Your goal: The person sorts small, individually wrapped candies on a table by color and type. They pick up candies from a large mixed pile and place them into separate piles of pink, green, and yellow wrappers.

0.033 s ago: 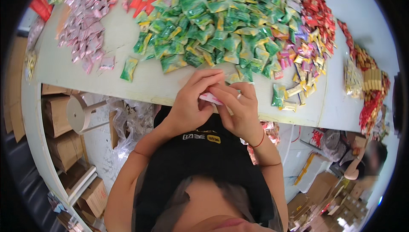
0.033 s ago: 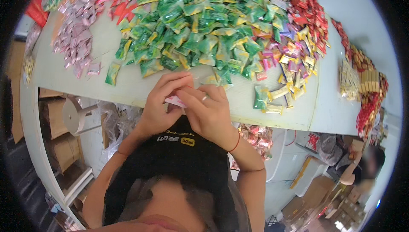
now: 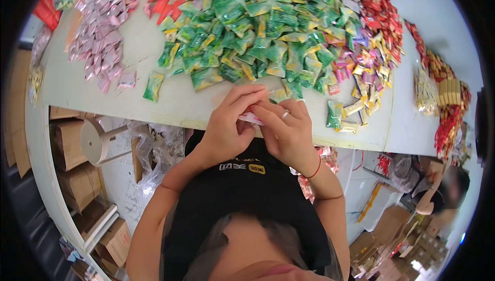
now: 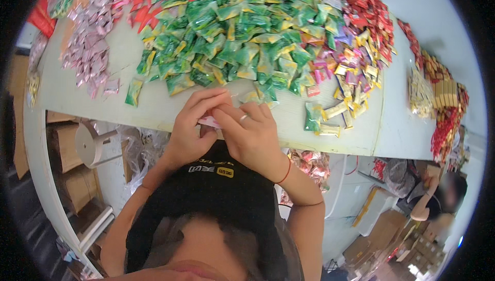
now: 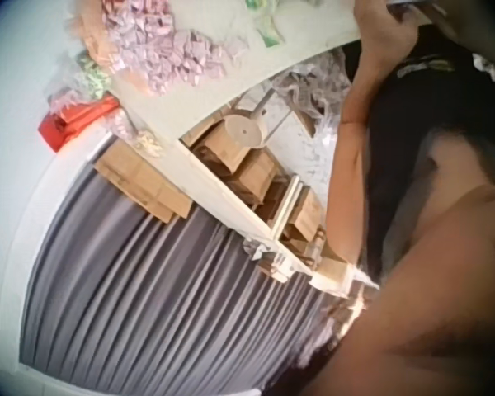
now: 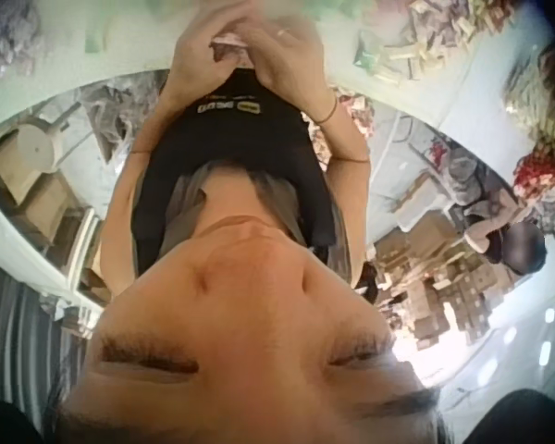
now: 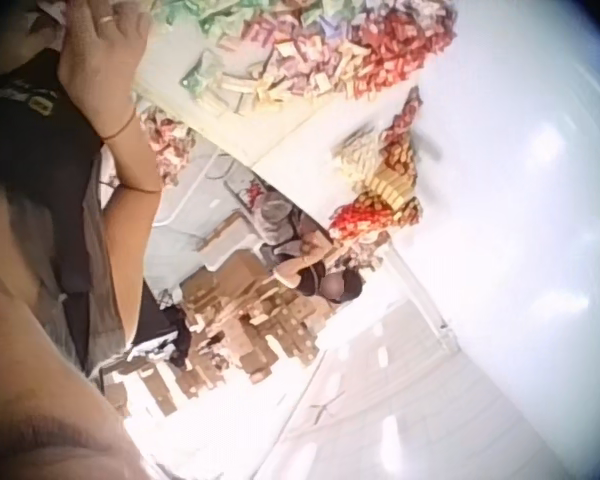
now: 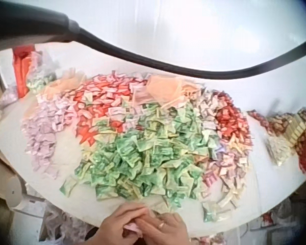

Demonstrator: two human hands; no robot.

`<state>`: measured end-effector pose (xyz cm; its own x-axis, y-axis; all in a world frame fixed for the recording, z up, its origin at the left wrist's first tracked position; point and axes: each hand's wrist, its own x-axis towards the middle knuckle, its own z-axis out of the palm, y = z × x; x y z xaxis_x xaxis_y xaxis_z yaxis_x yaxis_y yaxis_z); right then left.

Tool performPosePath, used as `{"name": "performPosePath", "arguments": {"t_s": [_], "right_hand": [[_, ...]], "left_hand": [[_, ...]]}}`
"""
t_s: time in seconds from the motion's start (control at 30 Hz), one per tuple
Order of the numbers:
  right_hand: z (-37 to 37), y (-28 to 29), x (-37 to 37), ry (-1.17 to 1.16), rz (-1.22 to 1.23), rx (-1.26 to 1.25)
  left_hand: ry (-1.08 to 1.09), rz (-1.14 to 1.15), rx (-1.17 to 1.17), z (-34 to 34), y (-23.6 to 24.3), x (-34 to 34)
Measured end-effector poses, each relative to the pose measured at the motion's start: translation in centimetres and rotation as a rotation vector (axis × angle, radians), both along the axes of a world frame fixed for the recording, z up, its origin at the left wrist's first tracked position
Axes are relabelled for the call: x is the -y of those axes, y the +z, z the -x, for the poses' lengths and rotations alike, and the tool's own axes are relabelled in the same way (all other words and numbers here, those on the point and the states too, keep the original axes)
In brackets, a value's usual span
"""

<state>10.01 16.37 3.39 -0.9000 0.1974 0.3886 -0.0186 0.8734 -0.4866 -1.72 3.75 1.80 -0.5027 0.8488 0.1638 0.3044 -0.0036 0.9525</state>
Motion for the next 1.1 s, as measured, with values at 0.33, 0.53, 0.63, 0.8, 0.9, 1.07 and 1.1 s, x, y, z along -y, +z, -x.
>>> {"name": "performPosePath", "arguments": {"t_s": [0.33, 0.53, 0.63, 0.8, 0.9, 1.07, 1.1], "right_hand": [[-0.1, -0.8, -3.1, 0.171, 0.006, 0.213], [0.1, -1.6, -3.2, 0.216, -0.196, 0.051], [-0.3, -1.0, -3.0, 0.153, -0.305, 0.125], [0.6, -1.2, -2.7, 0.202, -0.206, -0.067], [-0.1, -1.8, -3.1, 0.280, -0.217, -0.037], [-0.8, -1.0, -2.5, 0.264, -0.200, 0.051], [-0.8, -0.7, -2.7, 0.266, -0.206, 0.065]], "left_hand": [[0.071, 0.051, 0.094, 0.0, -0.9, -0.2], [0.133, 0.092, -0.296, -1.1, 0.0, -0.7], [0.107, 0.106, -0.413, -1.2, 0.8, -0.9], [0.167, 0.079, -0.418, -1.2, 1.4, -0.9], [0.151, 0.078, -0.375, -1.2, 1.5, -0.6], [0.046, 0.086, -0.468, -1.6, 3.3, -0.9], [0.050, 0.075, -0.497, -1.6, 3.3, -0.9]]}}
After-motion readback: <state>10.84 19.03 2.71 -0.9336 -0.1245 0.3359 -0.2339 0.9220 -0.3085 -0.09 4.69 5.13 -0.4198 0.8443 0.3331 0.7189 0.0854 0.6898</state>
